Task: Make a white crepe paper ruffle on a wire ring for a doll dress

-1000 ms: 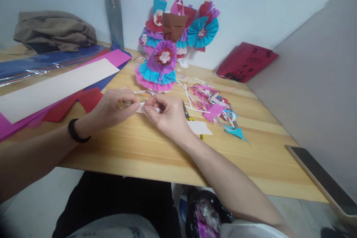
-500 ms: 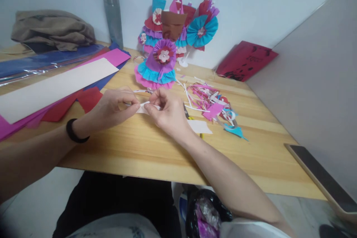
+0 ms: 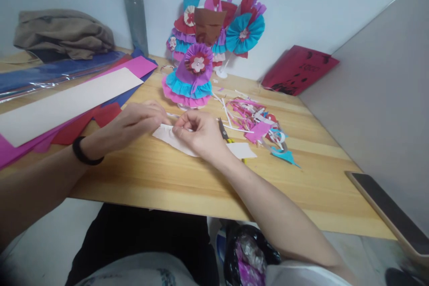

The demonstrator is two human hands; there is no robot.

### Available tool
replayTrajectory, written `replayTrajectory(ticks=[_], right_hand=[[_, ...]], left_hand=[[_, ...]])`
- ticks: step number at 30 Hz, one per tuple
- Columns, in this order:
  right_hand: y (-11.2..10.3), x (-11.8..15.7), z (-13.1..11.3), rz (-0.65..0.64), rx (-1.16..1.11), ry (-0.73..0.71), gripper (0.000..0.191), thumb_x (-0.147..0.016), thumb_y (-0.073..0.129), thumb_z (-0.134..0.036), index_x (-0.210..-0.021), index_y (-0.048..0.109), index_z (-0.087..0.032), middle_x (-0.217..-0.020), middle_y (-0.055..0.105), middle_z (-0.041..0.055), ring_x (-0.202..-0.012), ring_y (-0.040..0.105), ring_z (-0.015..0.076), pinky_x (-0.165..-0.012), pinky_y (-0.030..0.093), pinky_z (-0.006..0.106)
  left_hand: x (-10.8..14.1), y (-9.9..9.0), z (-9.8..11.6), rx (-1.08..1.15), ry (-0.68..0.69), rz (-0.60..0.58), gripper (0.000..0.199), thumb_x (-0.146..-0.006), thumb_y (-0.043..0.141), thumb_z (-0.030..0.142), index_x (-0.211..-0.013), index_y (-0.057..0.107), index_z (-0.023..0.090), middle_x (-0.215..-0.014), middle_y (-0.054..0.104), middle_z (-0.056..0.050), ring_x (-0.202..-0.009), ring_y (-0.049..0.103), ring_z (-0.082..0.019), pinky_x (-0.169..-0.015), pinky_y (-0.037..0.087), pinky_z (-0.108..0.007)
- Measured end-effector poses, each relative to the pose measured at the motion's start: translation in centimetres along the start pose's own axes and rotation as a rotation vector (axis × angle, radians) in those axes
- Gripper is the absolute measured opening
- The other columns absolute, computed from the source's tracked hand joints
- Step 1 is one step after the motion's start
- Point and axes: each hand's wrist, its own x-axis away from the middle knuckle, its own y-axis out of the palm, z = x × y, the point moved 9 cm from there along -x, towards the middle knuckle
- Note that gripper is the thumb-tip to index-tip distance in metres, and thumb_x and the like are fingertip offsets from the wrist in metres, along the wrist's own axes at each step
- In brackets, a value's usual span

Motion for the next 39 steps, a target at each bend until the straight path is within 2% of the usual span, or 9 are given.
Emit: replayTrajectory(ticks=[6, 9, 12, 15, 18, 20, 24, 28, 39], right_hand=[[0.5, 0.1, 0.0, -0.014, -0.036, 0.014, 0.015, -0.066, 0.068, -0.03, -0.065, 0.06, -0.017, -0.053, 0.047, -0.0032, -0.049, 0.037, 0.0086, -0.047, 0.026, 0.025], [0.7, 0.0, 0.1, -0.03, -0.052, -0.005, 0.017, -0.066, 0.069, -0.031, -0.065, 0.06, -0.017, -0.053, 0.047, -0.0036, -0.048, 0.036, 0.0083, -0.046, 0.026, 0.025], [0.6, 0.0, 0.0, -0.033, -0.065, -0.038, 0.02, -0.069, 0.068, -0.035, -0.07, 0.062, -0.017, -0.059, 0.053, -0.0014, -0.051, 0.041, 0.0097, -0.049, 0.03, 0.025], [0.0, 0.4, -0.8, 0.033, 0.073, -0.121, 0.018, -0.073, 0.065, -0.033, -0.08, 0.064, -0.017, -0.063, 0.057, -0.0002, -0.053, 0.044, 0.011, -0.052, 0.031, 0.027], [-0.8, 1.0, -2.0, 0.149, 0.297, -0.232, 0.014, -0.074, 0.064, -0.026, -0.085, 0.064, -0.018, -0.056, 0.051, -0.004, -0.05, 0.04, 0.0101, -0.053, 0.03, 0.027], [-0.9, 1.1, -2.3, 0.175, 0.346, -0.254, 0.013, -0.074, 0.064, -0.025, -0.085, 0.063, -0.018, -0.055, 0.051, -0.0045, -0.05, 0.04, 0.01, -0.053, 0.03, 0.027], [-0.9, 0.7, -1.7, 0.143, 0.258, -0.204, 0.014, -0.077, 0.064, -0.031, -0.075, 0.058, -0.018, -0.062, 0.058, -0.001, -0.054, 0.045, 0.0108, -0.052, 0.032, 0.026], [-0.9, 0.6, -1.5, 0.141, 0.213, -0.185, 0.016, -0.075, 0.062, -0.028, -0.066, 0.055, -0.019, -0.058, 0.054, -0.0018, -0.052, 0.044, 0.0104, -0.05, 0.031, 0.025], [-0.4, 0.9, -1.8, 0.126, 0.162, -0.194, 0.013, -0.075, 0.061, -0.029, -0.069, 0.062, -0.018, -0.062, 0.061, 0.0006, -0.055, 0.047, 0.0115, -0.052, 0.033, 0.026]], left_hand=[[0.2, 0.9, -0.4, 0.064, -0.084, -0.026, 0.017, -0.08, 0.056, 0.019, -0.068, 0.066, 0.016, -0.07, 0.064, -0.002, -0.068, 0.056, -0.013, -0.063, 0.043, -0.025], [0.2, 1.2, -0.6, 0.065, -0.085, -0.011, 0.018, -0.078, 0.055, 0.017, -0.062, 0.064, 0.015, -0.063, 0.061, -0.001, -0.063, 0.053, -0.011, -0.059, 0.04, -0.023], [0.1, 1.4, -0.9, 0.095, -0.075, -0.016, 0.021, -0.079, 0.054, 0.015, -0.061, 0.063, 0.015, -0.061, 0.06, 0.0, -0.059, 0.052, -0.009, -0.057, 0.038, -0.022], [0.0, 0.9, -1.2, 0.054, -0.057, 0.033, 0.021, -0.08, 0.054, 0.016, -0.061, 0.063, 0.014, -0.061, 0.061, 0.0, -0.059, 0.053, -0.009, -0.056, 0.037, -0.022], [0.1, 0.0, -1.1, -0.038, -0.03, 0.133, 0.021, -0.08, 0.054, 0.015, -0.061, 0.064, 0.014, -0.06, 0.062, 0.0, -0.06, 0.052, -0.01, -0.057, 0.036, -0.022], [0.1, -0.4, -0.9, -0.071, -0.005, 0.168, 0.02, -0.078, 0.053, 0.014, -0.061, 0.065, 0.015, -0.059, 0.062, 0.001, -0.06, 0.051, -0.01, -0.057, 0.036, -0.022], [0.2, -0.4, -0.3, -0.094, 0.059, 0.175, 0.022, -0.081, 0.053, 0.016, -0.061, 0.064, 0.016, -0.059, 0.062, 0.001, -0.06, 0.051, -0.01, -0.056, 0.037, -0.022], [0.3, -0.2, 0.1, -0.114, 0.116, 0.19, 0.023, -0.082, 0.054, 0.017, -0.061, 0.062, 0.016, -0.06, 0.061, 0.0, -0.063, 0.053, -0.011, -0.059, 0.041, -0.023], [0.5, -0.2, 0.8, -0.143, 0.215, 0.244, 0.024, -0.084, 0.056, 0.017, -0.06, 0.058, 0.017, -0.058, 0.058, 0.001, -0.063, 0.052, -0.013, -0.06, 0.041, -0.026]])
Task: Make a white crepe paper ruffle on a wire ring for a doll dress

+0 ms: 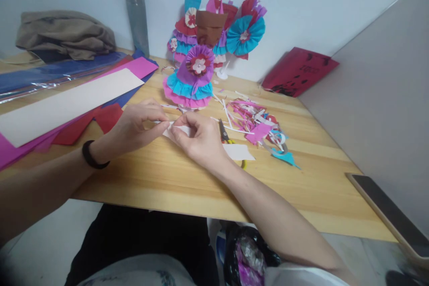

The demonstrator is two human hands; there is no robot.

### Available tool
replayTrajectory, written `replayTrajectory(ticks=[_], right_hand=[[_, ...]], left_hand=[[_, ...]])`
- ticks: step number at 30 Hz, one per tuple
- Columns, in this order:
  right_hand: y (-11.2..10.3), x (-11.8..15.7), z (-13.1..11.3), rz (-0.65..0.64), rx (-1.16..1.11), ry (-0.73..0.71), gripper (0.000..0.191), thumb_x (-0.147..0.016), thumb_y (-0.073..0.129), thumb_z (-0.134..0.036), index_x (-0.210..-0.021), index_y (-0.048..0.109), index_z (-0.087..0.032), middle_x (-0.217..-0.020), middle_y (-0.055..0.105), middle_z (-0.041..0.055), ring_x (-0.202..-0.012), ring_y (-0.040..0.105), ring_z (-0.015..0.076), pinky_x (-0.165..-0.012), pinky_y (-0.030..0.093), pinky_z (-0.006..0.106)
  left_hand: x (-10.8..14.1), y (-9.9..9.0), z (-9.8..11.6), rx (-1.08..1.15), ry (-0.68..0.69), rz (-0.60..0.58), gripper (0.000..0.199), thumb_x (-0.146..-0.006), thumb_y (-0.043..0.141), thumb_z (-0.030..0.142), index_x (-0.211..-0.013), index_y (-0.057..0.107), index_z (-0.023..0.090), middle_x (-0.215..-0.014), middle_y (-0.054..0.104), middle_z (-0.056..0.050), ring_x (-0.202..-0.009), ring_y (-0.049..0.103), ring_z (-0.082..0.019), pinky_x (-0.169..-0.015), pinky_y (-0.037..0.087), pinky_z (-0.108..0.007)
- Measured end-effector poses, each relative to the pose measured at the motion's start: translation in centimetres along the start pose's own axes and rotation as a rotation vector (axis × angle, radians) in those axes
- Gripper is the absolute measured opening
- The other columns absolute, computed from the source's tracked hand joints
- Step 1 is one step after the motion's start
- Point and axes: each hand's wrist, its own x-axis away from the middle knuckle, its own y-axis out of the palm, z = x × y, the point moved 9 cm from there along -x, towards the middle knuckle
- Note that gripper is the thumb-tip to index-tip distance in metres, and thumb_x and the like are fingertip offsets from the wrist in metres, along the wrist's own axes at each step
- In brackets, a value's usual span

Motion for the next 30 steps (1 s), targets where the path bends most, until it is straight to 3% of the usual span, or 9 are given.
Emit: replayTrajectory(ticks=[13, 25, 30], right_hand=[[-0.1, -0.1, 0.3, 0.019, -0.041, 0.024, 0.012, -0.074, 0.064, -0.029, -0.069, 0.06, -0.019, -0.062, 0.06, 0.0006, -0.052, 0.046, 0.0119, -0.05, 0.032, 0.027], [0.1, -0.3, 1.5, 0.002, -0.149, 0.085, 0.017, -0.073, 0.066, -0.027, -0.074, 0.05, -0.02, -0.062, 0.055, -0.003, -0.052, 0.045, 0.0098, -0.049, 0.031, 0.025], [0.3, -0.3, 1.8, -0.016, -0.169, 0.139, 0.02, -0.072, 0.067, -0.028, -0.085, 0.052, -0.022, -0.057, 0.05, -0.0055, -0.049, 0.042, 0.0096, -0.048, 0.03, 0.025]], left_hand=[[0.1, -0.1, 0.2, -0.006, 0.046, 0.036, 0.023, -0.084, 0.057, 0.017, -0.061, 0.058, 0.017, -0.059, 0.059, 0.0, -0.062, 0.053, -0.013, -0.06, 0.043, -0.027], [0.0, 0.2, 0.4, -0.002, 0.018, -0.038, 0.022, -0.086, 0.054, 0.018, -0.065, 0.06, 0.018, -0.061, 0.06, -0.001, -0.064, 0.053, -0.014, -0.064, 0.045, -0.029], [-0.1, 0.4, 0.5, 0.023, 0.009, -0.073, 0.02, -0.087, 0.053, 0.018, -0.068, 0.062, 0.018, -0.065, 0.062, -0.002, -0.07, 0.056, -0.016, -0.067, 0.046, -0.03]])
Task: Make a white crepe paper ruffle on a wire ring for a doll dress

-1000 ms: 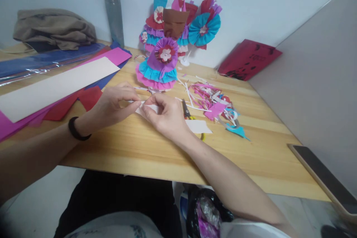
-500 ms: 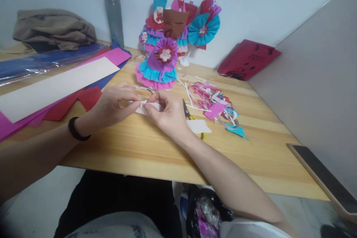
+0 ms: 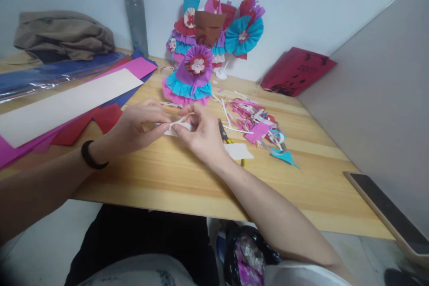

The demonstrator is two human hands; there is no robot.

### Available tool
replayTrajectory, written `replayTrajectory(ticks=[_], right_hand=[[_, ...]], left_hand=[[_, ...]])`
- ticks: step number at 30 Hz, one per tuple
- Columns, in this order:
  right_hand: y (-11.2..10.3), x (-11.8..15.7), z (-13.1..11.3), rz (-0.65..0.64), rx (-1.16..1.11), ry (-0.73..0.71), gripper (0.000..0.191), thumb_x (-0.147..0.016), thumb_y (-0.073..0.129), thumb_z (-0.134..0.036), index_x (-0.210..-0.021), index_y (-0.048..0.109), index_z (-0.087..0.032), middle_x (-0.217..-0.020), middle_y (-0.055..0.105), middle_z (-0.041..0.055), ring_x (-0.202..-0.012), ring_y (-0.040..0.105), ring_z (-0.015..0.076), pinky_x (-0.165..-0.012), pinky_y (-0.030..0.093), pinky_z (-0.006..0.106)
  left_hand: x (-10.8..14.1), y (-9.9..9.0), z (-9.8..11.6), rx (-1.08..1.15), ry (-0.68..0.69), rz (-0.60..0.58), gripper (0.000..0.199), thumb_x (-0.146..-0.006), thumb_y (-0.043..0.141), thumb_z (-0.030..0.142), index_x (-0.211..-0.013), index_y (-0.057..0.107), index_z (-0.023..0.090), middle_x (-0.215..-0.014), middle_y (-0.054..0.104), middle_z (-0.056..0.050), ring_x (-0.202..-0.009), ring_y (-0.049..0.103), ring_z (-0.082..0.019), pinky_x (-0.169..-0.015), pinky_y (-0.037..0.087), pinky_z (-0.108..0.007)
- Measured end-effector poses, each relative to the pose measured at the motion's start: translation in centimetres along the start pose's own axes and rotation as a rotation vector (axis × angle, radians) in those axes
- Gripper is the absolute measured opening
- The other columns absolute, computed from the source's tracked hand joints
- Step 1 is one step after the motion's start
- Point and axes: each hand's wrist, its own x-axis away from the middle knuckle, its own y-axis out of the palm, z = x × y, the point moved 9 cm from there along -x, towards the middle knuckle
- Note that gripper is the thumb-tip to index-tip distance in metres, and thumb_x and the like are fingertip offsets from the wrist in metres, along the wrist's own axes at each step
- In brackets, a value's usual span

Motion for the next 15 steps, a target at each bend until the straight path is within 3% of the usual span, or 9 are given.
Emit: replayTrajectory(ticks=[8, 15], right_hand=[[0.8, 0.0, 0.1, -0.074, -0.06, 0.002, 0.014, -0.07, 0.066, -0.028, -0.073, 0.055, -0.019, -0.055, 0.047, -0.0047, -0.049, 0.04, 0.0092, -0.046, 0.026, 0.024], [1.3, -0.2, 0.3, -0.106, -0.121, 0.02, 0.022, -0.066, 0.07, -0.034, -0.072, 0.054, -0.02, -0.056, 0.047, -0.0054, -0.05, 0.039, 0.0083, -0.048, 0.027, 0.024]], left_hand=[[0.0, 0.1, -0.3, 0.138, -0.065, -0.084, 0.027, -0.087, 0.051, 0.019, -0.061, 0.06, 0.017, -0.066, 0.064, -0.004, -0.073, 0.058, -0.017, -0.068, 0.047, -0.031], [0.2, 0.6, -0.8, 0.103, -0.116, -0.043, 0.022, -0.082, 0.056, 0.018, -0.061, 0.061, 0.016, -0.061, 0.063, -0.002, -0.068, 0.057, -0.014, -0.061, 0.044, -0.025]])
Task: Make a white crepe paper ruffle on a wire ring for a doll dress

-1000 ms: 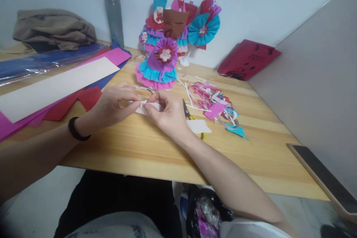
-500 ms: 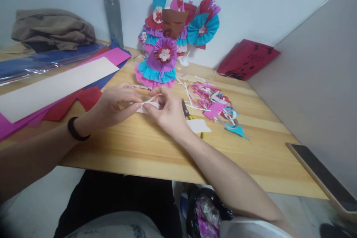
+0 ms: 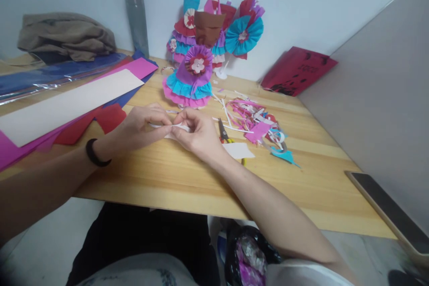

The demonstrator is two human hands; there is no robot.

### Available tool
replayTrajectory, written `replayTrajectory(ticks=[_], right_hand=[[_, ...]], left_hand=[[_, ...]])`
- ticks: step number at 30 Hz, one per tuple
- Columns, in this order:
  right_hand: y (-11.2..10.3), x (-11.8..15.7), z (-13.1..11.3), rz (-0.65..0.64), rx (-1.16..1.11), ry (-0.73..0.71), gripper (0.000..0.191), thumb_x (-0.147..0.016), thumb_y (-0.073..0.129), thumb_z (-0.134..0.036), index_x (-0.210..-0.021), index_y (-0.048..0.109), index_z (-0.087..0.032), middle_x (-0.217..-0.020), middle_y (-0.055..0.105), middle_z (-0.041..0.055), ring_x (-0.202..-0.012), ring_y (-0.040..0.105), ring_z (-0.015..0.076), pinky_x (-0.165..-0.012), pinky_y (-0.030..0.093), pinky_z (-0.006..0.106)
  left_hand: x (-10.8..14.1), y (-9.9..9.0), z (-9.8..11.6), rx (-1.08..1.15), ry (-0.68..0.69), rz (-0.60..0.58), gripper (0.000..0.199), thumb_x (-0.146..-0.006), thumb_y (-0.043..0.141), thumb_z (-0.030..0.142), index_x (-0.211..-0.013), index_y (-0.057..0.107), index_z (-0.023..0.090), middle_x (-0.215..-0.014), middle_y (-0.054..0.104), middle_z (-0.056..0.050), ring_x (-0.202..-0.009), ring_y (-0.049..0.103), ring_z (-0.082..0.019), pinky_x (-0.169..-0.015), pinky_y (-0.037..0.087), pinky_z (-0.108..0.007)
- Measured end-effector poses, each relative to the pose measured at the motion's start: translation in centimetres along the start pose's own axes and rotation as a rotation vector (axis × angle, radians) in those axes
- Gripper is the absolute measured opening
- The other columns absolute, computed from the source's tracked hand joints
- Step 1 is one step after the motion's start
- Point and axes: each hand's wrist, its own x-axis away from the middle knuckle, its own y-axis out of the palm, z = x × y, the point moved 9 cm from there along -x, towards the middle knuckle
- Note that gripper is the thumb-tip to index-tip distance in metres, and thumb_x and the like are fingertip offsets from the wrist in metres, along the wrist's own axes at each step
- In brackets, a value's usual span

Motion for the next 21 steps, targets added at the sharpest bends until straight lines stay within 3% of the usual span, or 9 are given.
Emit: replayTrajectory(ticks=[5, 11, 17, 21], right_hand=[[-0.3, 0.4, -0.7, 0.018, 0.048, -0.033, 0.024, -0.071, 0.067, -0.036, -0.084, 0.054, -0.02, -0.057, 0.047, -0.0058, -0.048, 0.038, 0.009, -0.047, 0.027, 0.025], [-0.9, 1.2, -2.6, 0.136, 0.41, -0.221, 0.021, -0.078, 0.064, -0.031, -0.094, 0.055, -0.021, -0.054, 0.047, -0.0071, -0.047, 0.038, 0.0097, -0.05, 0.028, 0.026], [-0.4, 1.7, -3.0, 0.126, 0.613, -0.297, 0.029, -0.081, 0.062, -0.035, -0.105, 0.055, -0.021, -0.054, 0.048, -0.0069, -0.045, 0.039, 0.0107, -0.052, 0.029, 0.027], [-0.3, 1.9, -3.0, 0.119, 0.694, -0.274, 0.034, -0.082, 0.061, -0.039, -0.111, 0.055, -0.022, -0.051, 0.047, -0.0066, -0.044, 0.039, 0.0125, -0.054, 0.03, 0.029]], left_hand=[[-0.1, -0.1, -0.6, 0.003, -0.066, -0.012, 0.025, -0.084, 0.054, 0.019, -0.061, 0.064, 0.017, -0.063, 0.063, -0.002, -0.068, 0.058, -0.013, -0.061, 0.044, -0.023], [-0.1, -0.5, -0.6, -0.052, -0.022, 0.063, 0.024, -0.083, 0.056, 0.022, -0.062, 0.066, 0.018, -0.059, 0.062, -0.001, -0.068, 0.058, -0.014, -0.06, 0.043, -0.025], [0.1, -0.4, -0.4, -0.143, -0.009, 0.097, 0.021, -0.081, 0.055, 0.017, -0.064, 0.067, 0.018, -0.062, 0.064, -0.001, -0.069, 0.059, -0.015, -0.064, 0.044, -0.026], [0.1, -0.7, -0.4, -0.18, 0.004, 0.125, 0.024, -0.08, 0.052, 0.014, -0.059, 0.063, 0.017, -0.059, 0.062, 0.0, -0.062, 0.054, -0.013, -0.059, 0.041, -0.025]])
